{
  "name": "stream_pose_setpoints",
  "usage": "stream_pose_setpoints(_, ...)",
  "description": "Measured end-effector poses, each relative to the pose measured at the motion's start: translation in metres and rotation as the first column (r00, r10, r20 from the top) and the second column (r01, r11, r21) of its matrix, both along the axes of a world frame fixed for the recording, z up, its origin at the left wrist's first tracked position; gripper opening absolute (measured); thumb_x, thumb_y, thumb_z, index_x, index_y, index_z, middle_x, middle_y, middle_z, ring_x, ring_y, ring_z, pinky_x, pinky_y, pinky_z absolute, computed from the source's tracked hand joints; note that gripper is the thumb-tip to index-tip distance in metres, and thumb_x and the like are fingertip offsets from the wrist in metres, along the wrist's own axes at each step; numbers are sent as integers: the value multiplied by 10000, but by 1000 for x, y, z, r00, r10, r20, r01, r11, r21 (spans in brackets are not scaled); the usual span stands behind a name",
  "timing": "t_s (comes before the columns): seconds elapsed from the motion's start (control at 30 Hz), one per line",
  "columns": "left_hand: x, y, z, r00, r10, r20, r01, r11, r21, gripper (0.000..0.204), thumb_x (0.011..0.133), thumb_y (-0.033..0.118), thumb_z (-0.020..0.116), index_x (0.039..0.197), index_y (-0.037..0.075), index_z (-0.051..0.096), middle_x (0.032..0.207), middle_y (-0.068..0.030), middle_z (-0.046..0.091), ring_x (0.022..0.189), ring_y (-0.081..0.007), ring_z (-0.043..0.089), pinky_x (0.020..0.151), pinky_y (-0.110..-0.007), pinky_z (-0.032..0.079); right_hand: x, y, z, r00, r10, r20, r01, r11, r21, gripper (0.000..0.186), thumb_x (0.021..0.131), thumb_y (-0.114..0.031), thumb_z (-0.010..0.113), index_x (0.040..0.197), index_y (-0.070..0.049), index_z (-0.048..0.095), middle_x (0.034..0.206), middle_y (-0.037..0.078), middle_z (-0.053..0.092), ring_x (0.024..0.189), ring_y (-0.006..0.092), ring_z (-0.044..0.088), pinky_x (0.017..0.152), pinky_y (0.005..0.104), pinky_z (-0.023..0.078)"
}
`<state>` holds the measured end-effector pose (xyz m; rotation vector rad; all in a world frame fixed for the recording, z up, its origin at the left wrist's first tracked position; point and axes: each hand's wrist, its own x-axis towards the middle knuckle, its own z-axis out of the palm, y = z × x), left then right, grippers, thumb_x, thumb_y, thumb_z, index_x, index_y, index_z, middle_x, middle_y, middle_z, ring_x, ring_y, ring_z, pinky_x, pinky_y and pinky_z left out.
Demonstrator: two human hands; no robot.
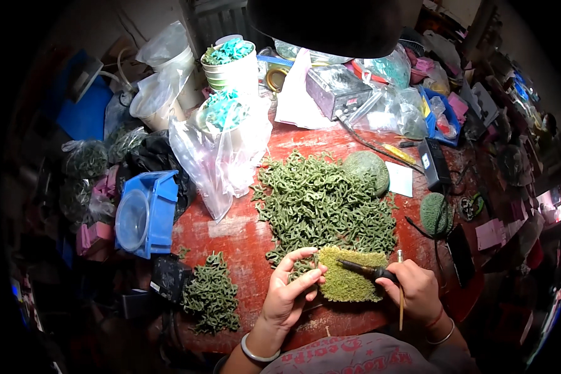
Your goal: The person uses a soldering iron to fuse small green plant-like pieces onto a green foam block, handling the pieces by hand and pressing the tool into them.
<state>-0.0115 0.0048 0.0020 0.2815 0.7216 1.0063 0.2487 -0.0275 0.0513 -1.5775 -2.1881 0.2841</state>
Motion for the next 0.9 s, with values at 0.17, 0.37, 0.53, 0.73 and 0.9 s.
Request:
stream_pose_setpoints(0.17,5,-4,2,983,28,-181,2,987,163,464,887,-50,702,1308,64,541,987,-83,678,746,-102,615,559,-203,459,4,-1,-7,1000,-6,-29,7,999,32,238,861,-246,789,929,-64,652,736,83,563,601,291,607,530,385,479)
stream_pose_setpoints(0.37,5,-3,0,971,29,-235,13,985,174,421,884,-45,717,1265,52,568,966,-60,676,696,-80,591,558,-200,454,2,1,-3,995,-8,-102,9,1000,9,234,861,-205,796,934,-44,643,753,102,588,602,290,611,535,372,481)
stream_pose_setpoints(0.53,6,-2,-1,979,21,-201,11,987,161,406,889,-32,722,1259,42,572,953,-48,665,702,-76,585,561,-196,449,-7,7,3,973,-14,-230,19,1000,23,218,873,-160,788,950,-29,631,772,119,607,610,289,611,545,362,478)
stream_pose_setpoints(0.73,4,-2,-2,979,41,-200,-16,992,127,383,895,-42,711,1245,46,583,967,-42,649,717,-75,580,565,-196,448,-33,37,4,933,48,-358,-36,999,40,207,889,-133,774,970,-17,622,774,120,614,624,289,612,568,356,486)
stream_pose_setpoints(0.9,7,-2,-1,984,45,-171,-18,987,161,359,884,-43,732,1210,61,622,957,-14,635,680,-48,558,567,-177,437,-38,63,-1,922,5,-386,-18,999,-30,193,855,-46,749,970,-10,599,792,142,629,688,305,653,623,377,507)
